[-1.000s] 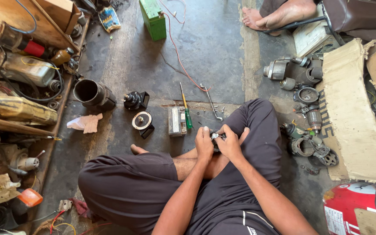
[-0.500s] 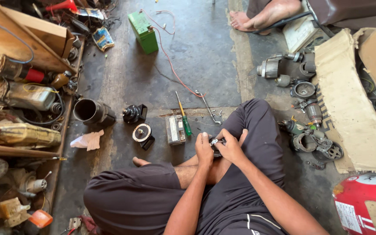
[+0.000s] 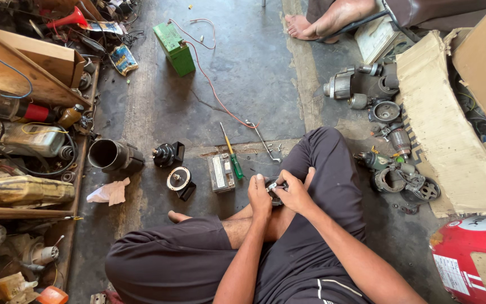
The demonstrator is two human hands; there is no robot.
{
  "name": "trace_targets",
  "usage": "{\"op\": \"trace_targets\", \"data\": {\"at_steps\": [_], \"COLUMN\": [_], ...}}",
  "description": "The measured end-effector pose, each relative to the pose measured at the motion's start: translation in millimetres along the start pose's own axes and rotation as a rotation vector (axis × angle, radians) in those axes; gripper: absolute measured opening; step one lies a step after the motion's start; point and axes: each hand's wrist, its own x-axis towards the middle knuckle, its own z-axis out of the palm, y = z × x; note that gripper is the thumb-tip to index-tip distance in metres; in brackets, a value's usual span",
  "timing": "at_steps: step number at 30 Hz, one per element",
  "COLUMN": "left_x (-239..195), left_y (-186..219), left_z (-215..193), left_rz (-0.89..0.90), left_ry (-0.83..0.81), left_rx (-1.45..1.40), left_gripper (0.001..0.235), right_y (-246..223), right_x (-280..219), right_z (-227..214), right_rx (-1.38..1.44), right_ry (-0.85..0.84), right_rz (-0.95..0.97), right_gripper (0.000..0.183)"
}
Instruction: The person sits on the floor and uses a screwdriver to disassemble a small black electrical component. They remove screws, separate the housing, and manipulate internal parts before reassembling the unit.
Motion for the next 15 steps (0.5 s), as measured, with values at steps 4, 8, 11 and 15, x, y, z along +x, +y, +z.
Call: {"op": "trace_targets", "data": {"at_steps": [4,8,11,15], "left_x": [-2.0,-1.3,0.1,-2.1], "left_y": [1.7,4.1,3.8,2.8], "left_z": [0.1,1.5,0.0,0.8], "left_rz": [0.023,0.002,0.037,0.012], "left_ry": [0.019,0.021,0.018,0.020], "left_rx": [0.061,0.026,0.042,0.067], "left_gripper": [0.035,0.036,0.036,0.035], "right_y": [0.5,1.5,3.2,2.6], "right_x": [0.0,2.0,2.8,-2.1], "right_z": [11.0,6.8,3.2,8.8], "right_rx": [-0.134,-0.066,0.028,-0.107], "right_ry": [0.133,0.098,-0.010,0.099], "right_rz": [0.036,-0.096,-0.035,-0.018], "right_gripper": [0.012,0.015,0.020,0.017]}}
